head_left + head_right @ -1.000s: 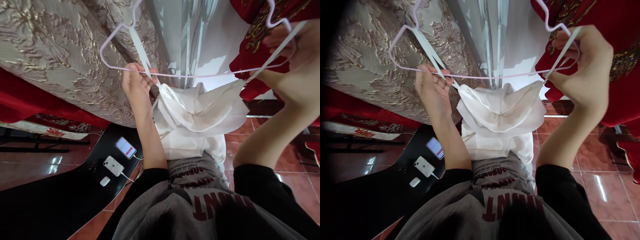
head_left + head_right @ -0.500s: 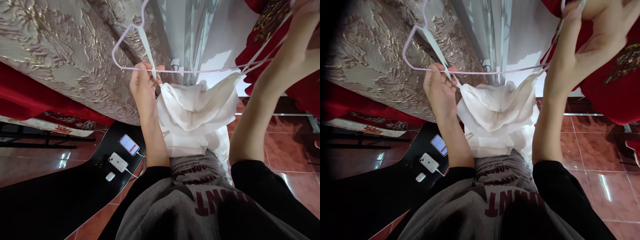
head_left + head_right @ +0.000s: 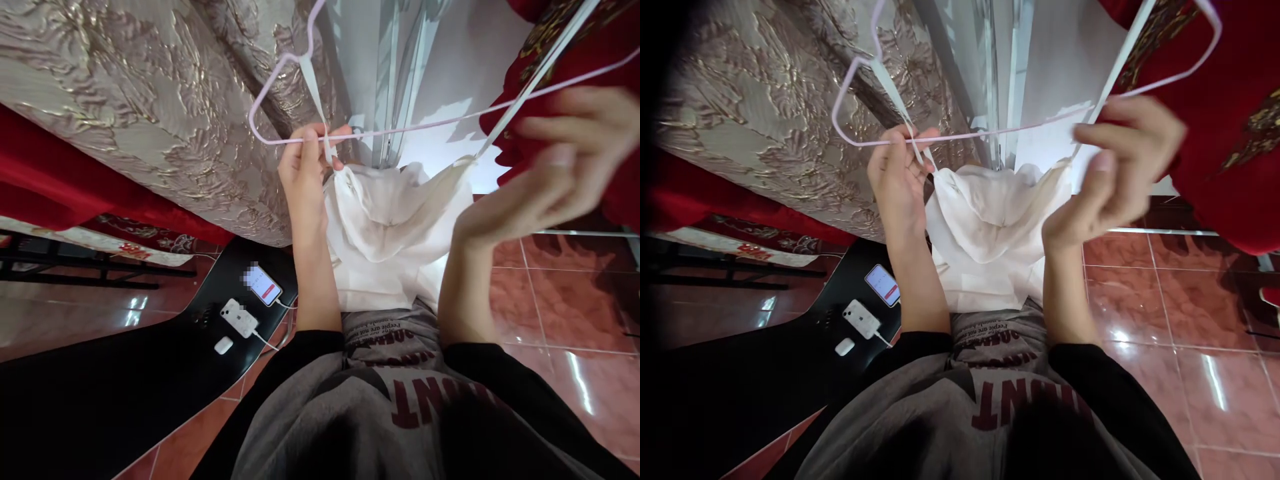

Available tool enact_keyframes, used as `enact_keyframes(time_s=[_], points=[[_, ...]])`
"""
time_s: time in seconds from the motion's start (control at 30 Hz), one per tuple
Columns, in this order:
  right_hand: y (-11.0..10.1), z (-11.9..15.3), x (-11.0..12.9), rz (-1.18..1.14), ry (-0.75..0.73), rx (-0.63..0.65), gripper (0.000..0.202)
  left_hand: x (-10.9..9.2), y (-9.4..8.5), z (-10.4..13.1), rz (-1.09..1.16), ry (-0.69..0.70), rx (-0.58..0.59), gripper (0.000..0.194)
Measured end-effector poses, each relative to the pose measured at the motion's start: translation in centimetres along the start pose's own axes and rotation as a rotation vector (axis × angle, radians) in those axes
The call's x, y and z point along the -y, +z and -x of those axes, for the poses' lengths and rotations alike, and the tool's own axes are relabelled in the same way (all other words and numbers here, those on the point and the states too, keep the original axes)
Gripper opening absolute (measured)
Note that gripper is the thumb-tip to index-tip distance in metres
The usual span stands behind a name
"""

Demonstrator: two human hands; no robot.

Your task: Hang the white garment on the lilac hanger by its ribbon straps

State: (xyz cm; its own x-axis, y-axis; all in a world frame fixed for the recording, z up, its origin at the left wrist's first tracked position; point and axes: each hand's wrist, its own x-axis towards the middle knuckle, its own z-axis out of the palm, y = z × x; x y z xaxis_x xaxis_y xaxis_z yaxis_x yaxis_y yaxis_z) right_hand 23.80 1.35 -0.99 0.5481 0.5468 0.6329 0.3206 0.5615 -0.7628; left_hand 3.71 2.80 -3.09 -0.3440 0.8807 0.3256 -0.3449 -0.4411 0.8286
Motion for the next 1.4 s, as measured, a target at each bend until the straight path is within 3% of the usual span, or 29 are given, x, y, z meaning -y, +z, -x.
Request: enact_keyframes(time_s=[0.1, 0.17, 0.27, 0.33, 0.43, 0.53, 0.6, 0.7, 0.8, 0.9, 1.0, 1.1, 1.17, 1.2, 1.3, 1.4], points=[[1.5, 1.1, -1.5, 0.132, -0.287, 0.423, 0.038, -0.2, -1.0, 0.3, -0.082, -0.042, 0.058, 0.038], [2.1, 0.9, -2.6, 0.226, -0.276, 0.567, 0.033, -0.8, -2.3, 0.7, -0.175, -0.069, 0.106, 0.039], [1.9, 1.0, -3.5, 0.228, -0.259, 0.448, 0.032, -2.6, -4.0, 1.2, -0.281, -0.041, 0.178, 0.040], [1.4, 1.6, -3.3, 0.203, -0.262, 0.420, 0.031, -4.5, -4.0, 1.5, -0.228, -0.019, 0.199, 0.041], [1.2, 2.8, -2.4, 0.178, -0.252, 0.457, 0.028, -7.6, -2.3, 1.3, -0.014, -0.057, 0.241, 0.050], [1.4, 3.3, -1.7, 0.127, -0.237, 0.494, 0.025, -9.3, -0.5, 0.5, 0.023, -0.031, 0.262, 0.065], [1.5, 3.1, -1.6, 0.102, -0.225, 0.520, 0.024, -9.0, -0.4, 0.0, 0.024, 0.088, 0.213, 0.064], [1.1, 2.7, -1.9, 0.095, -0.220, 0.518, 0.023, -6.8, -1.9, -0.5, 0.101, 0.243, 0.011, 0.049], [0.6, 2.7, -1.8, 0.084, -0.214, 0.521, 0.024, -4.6, -3.3, -0.6, 0.107, 0.131, -0.193, 0.026], [0.6, 3.0, -1.1, 0.086, -0.173, 0.574, 0.024, -3.0, -2.8, -0.2, 0.046, -0.044, -0.065, 0.020], [0.3, 2.6, -0.7, 0.006, -0.135, 0.584, 0.025, -2.0, -1.2, 0.2, -0.005, 0.004, 0.062, 0.020], [-0.6, 0.9, -1.2, -0.155, -0.160, 0.271, 0.034, -1.3, -0.2, 0.4, 0.010, 0.054, 0.070, 0.013], [-1.3, -0.6, -1.9, -0.127, -0.168, 0.090, 0.041, -1.2, -0.2, 0.4, 0.002, 0.052, 0.051, 0.011], [-1.6, -1.3, -2.2, -0.062, -0.145, 0.091, 0.043, -1.2, -0.3, 0.3, -0.006, 0.049, 0.038, 0.011], [-2.0, -2.4, -2.3, 0.133, -0.031, 0.267, 0.035, -1.3, -0.6, 0.1, -0.030, 0.070, 0.024, 0.014], [-1.7, -2.5, -0.8, 0.138, -0.023, 0.374, 0.020, -1.4, -0.9, 0.0, -0.030, 0.091, 0.063, 0.017]])
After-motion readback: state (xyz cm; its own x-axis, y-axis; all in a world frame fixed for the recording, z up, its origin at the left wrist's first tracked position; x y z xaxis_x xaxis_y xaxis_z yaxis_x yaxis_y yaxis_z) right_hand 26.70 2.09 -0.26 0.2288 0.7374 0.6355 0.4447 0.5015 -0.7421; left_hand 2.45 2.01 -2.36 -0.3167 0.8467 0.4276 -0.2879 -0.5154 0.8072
